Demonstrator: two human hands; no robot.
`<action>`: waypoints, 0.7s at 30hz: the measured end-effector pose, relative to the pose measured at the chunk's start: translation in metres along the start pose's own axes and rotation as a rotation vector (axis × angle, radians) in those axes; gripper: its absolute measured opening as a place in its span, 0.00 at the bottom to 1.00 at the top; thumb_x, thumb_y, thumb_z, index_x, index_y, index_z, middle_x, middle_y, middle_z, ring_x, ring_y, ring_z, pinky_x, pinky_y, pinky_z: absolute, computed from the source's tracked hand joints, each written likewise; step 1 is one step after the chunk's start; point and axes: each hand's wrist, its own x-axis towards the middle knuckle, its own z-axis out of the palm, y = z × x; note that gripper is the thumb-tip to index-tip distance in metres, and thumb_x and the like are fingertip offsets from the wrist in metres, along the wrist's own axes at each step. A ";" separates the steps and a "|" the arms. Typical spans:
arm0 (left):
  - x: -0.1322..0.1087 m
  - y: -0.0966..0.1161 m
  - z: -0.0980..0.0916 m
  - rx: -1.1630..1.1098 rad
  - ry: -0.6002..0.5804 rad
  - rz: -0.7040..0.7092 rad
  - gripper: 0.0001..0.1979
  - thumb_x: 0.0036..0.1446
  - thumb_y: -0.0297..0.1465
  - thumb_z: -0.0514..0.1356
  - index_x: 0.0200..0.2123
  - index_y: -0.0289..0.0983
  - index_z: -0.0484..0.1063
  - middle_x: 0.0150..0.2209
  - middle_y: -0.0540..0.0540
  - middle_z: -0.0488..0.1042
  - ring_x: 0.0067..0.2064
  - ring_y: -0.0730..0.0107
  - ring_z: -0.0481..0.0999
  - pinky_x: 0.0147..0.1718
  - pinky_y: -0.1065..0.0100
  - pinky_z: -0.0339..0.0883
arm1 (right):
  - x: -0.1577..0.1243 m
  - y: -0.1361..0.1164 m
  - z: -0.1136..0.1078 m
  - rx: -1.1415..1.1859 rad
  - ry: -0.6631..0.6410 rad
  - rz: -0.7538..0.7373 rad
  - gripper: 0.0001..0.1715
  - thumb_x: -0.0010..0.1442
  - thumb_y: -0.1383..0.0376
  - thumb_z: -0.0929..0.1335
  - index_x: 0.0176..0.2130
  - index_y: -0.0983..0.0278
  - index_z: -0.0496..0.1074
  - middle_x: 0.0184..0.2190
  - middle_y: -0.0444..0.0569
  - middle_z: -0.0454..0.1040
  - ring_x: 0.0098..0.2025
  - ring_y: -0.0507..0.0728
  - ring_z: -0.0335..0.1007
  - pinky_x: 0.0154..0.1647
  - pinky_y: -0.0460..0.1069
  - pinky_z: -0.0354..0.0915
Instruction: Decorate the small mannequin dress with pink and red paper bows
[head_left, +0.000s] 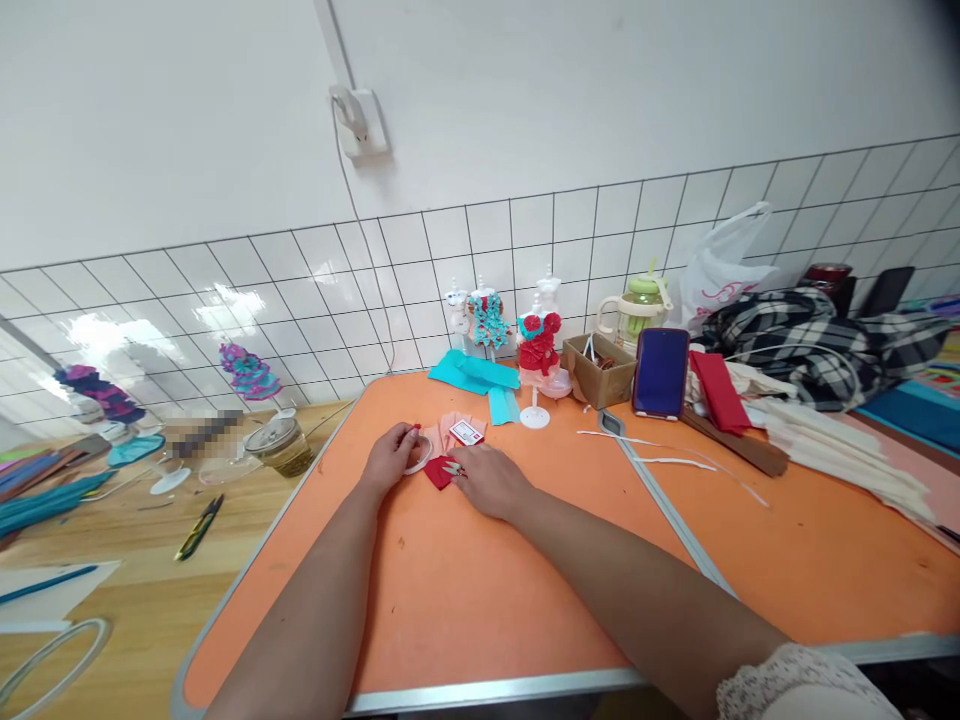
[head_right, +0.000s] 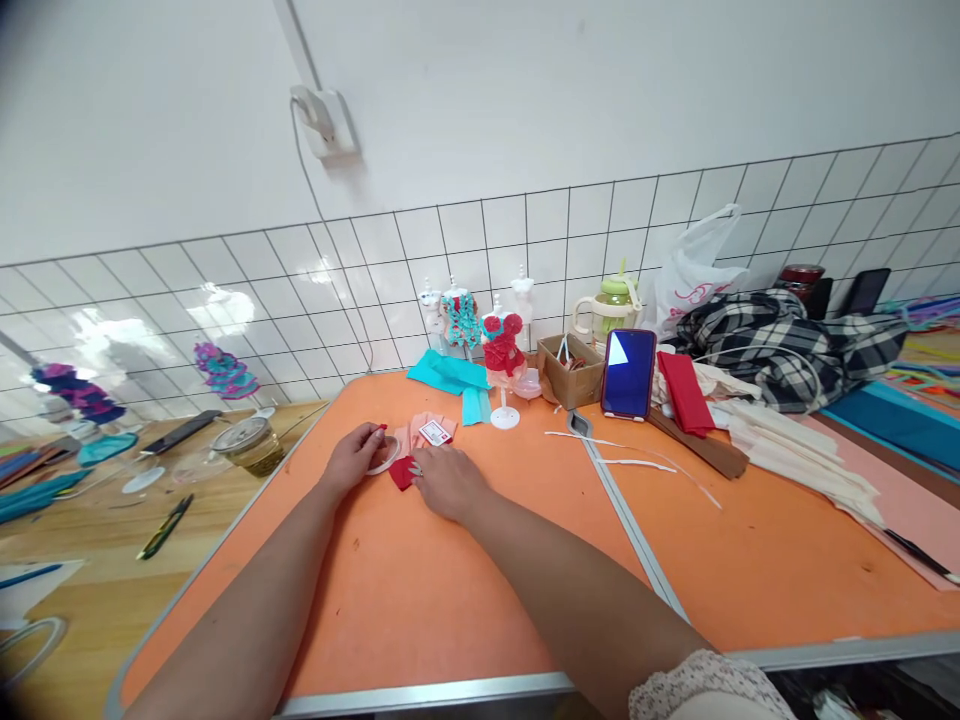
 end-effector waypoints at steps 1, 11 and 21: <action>0.001 0.000 -0.003 -0.023 0.049 -0.005 0.16 0.54 0.45 0.53 0.29 0.37 0.69 0.24 0.51 0.71 0.25 0.72 0.68 0.26 0.72 0.61 | -0.001 0.002 -0.003 -0.021 -0.037 0.042 0.19 0.59 0.61 0.64 0.50 0.63 0.65 0.47 0.54 0.69 0.50 0.60 0.62 0.44 0.50 0.57; 0.001 0.040 -0.008 -0.384 0.047 -0.017 0.21 0.50 0.48 0.57 0.34 0.35 0.72 0.34 0.44 0.74 0.35 0.67 0.72 0.37 0.67 0.65 | -0.024 0.030 -0.038 -0.036 -0.288 0.205 0.08 0.46 0.71 0.69 0.32 0.66 0.72 0.37 0.56 0.73 0.34 0.58 0.69 0.27 0.46 0.56; -0.038 0.115 0.037 -0.422 -0.542 -0.103 0.18 0.52 0.46 0.57 0.32 0.36 0.73 0.32 0.45 0.71 0.29 0.72 0.67 0.27 0.72 0.60 | -0.066 0.079 -0.043 0.102 -0.169 0.250 0.09 0.52 0.72 0.65 0.36 0.64 0.69 0.38 0.51 0.70 0.35 0.54 0.65 0.30 0.45 0.52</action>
